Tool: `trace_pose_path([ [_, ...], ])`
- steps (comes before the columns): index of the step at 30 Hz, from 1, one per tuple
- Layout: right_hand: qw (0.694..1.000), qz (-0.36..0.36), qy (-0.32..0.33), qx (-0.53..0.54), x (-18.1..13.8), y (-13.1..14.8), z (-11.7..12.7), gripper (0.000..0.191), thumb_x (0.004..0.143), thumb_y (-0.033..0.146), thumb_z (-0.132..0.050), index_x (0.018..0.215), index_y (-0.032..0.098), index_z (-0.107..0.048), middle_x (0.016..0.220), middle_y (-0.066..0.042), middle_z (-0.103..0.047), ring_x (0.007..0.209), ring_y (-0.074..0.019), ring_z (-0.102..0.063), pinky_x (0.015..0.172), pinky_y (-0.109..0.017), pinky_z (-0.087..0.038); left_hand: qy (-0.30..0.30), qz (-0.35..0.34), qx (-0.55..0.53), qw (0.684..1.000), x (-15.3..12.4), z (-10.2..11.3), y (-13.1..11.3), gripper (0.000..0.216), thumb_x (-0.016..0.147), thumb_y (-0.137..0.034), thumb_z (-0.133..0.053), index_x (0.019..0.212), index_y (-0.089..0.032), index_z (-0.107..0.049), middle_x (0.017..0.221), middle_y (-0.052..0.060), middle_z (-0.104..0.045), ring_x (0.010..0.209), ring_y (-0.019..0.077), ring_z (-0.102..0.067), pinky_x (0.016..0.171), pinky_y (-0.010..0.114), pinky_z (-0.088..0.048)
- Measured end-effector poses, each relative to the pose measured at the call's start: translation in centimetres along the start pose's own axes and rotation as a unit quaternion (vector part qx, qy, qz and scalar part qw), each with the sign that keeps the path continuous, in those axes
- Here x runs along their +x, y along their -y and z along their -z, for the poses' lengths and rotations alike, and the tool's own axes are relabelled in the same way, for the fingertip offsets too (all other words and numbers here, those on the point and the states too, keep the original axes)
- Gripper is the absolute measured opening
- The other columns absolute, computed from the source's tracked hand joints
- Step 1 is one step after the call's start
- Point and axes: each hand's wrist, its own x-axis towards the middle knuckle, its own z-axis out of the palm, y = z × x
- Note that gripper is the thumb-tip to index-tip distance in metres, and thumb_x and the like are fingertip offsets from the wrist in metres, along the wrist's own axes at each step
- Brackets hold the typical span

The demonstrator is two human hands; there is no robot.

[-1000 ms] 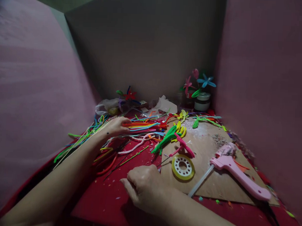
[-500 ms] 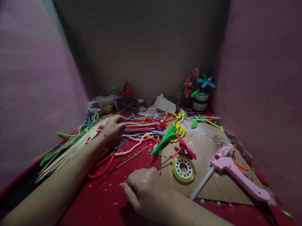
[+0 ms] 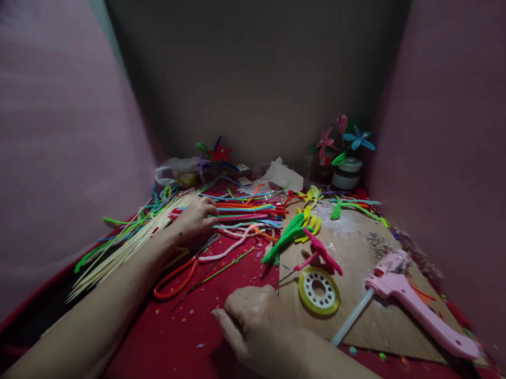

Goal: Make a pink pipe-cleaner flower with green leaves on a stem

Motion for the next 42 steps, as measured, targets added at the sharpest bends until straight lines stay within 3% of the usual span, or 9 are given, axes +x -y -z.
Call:
trace_pose_path([
  [5,1.000,-0.003,0.009,-0.002,0.0,0.1,0.0,0.031,0.088,0.022,-0.043,0.058,0.017,-0.042,0.051,0.004,-0.041,0.047,-0.0075,-0.033,0.050,-0.023,-0.023,-0.006,0.029,0.005,1.000,-0.2,-0.4,0.5,0.014,0.068,-0.018,-0.054,0.072,-0.017,-0.067,0.091,0.008,-0.059,0.091,0.0228,-0.052,0.083,0.037,-0.041],
  [11,1.000,0.000,0.011,-0.016,0.0,0.2,0.2,0.031,0.088,0.022,-0.043,0.057,0.017,-0.042,0.052,0.004,-0.042,0.047,-0.0073,-0.033,0.049,-0.023,-0.023,0.007,0.044,-0.060,0.997,-0.1,0.5,0.7,0.013,0.067,-0.025,-0.056,0.068,-0.017,-0.066,0.085,0.003,-0.062,0.076,0.0158,-0.057,0.070,0.026,-0.044],
  [17,1.000,-0.007,0.016,-0.020,-0.2,0.1,0.0,0.031,0.088,0.024,-0.042,0.058,0.018,-0.042,0.052,0.004,-0.040,0.048,-0.0083,-0.034,0.050,-0.024,-0.023,-0.028,0.071,-0.092,0.993,-0.2,0.8,0.3,0.020,0.072,-0.027,-0.051,0.073,-0.016,-0.067,0.074,0.002,-0.065,0.070,0.0152,-0.059,0.067,0.025,-0.044],
  [22,0.999,-0.014,0.025,-0.024,0.2,0.4,0.6,0.030,0.087,0.023,-0.043,0.058,0.017,-0.042,0.053,0.003,-0.041,0.047,-0.0077,-0.035,0.049,-0.023,-0.024,-0.054,0.056,-0.069,0.995,-0.5,1.1,-1.0,0.018,0.074,-0.022,-0.049,0.072,-0.017,-0.066,0.074,0.003,-0.065,0.072,0.0153,-0.057,0.071,0.026,-0.043],
  [27,0.999,-0.014,0.025,-0.020,0.1,0.1,0.5,0.031,0.088,0.023,-0.042,0.058,0.017,-0.041,0.053,0.004,-0.039,0.048,-0.0075,-0.033,0.050,-0.023,-0.024,-0.039,0.023,-0.029,0.999,-0.6,1.3,-1.2,0.016,0.071,-0.015,-0.051,0.071,-0.018,-0.067,0.078,0.003,-0.063,0.077,0.0160,-0.056,0.073,0.026,-0.042],
  [32,0.995,-0.089,0.041,-0.001,0.3,0.4,0.4,0.034,0.088,0.026,-0.042,0.056,0.017,-0.039,0.051,0.005,-0.036,0.046,-0.0063,-0.032,0.047,-0.021,-0.023,-0.012,0.007,0.033,0.999,-0.9,0.7,-1.2,0.016,0.072,-0.012,-0.049,0.070,-0.018,-0.064,0.079,0.007,-0.061,0.081,0.0199,-0.054,0.074,0.030,-0.040],
  [34,0.991,-0.122,0.060,-0.002,1.3,0.7,0.8,0.033,0.088,0.025,-0.044,0.056,0.017,-0.042,0.051,0.005,-0.039,0.046,-0.0062,-0.034,0.047,-0.021,-0.024,-0.002,0.015,0.052,0.999,-1.0,0.5,-1.4,0.017,0.073,-0.012,-0.046,0.070,-0.016,-0.062,0.075,0.008,-0.060,0.077,0.0209,-0.055,0.071,0.031,-0.040],
  [37,0.988,-0.101,0.093,-0.069,4.4,0.3,1.8,0.020,0.082,0.020,-0.052,0.063,0.015,-0.055,0.065,-0.001,-0.054,0.057,-0.0091,-0.045,0.055,-0.021,-0.032,0.005,0.035,0.068,0.997,-1.2,0.4,-1.6,0.017,0.075,-0.012,-0.043,0.075,-0.015,-0.059,0.072,0.009,-0.059,0.070,0.0205,-0.056,0.067,0.031,-0.040],
  [42,0.955,-0.142,0.082,-0.247,11.4,-3.8,2.3,0.022,0.083,0.019,-0.048,0.099,0.015,-0.062,0.100,-0.010,-0.061,0.096,-0.0202,-0.052,0.076,-0.027,-0.039,0.014,0.030,0.053,0.998,-1.5,0.8,-2.2,0.014,0.073,-0.012,-0.043,0.073,-0.017,-0.057,0.067,0.005,-0.057,0.060,0.0172,-0.052,0.057,0.028,-0.036],
])
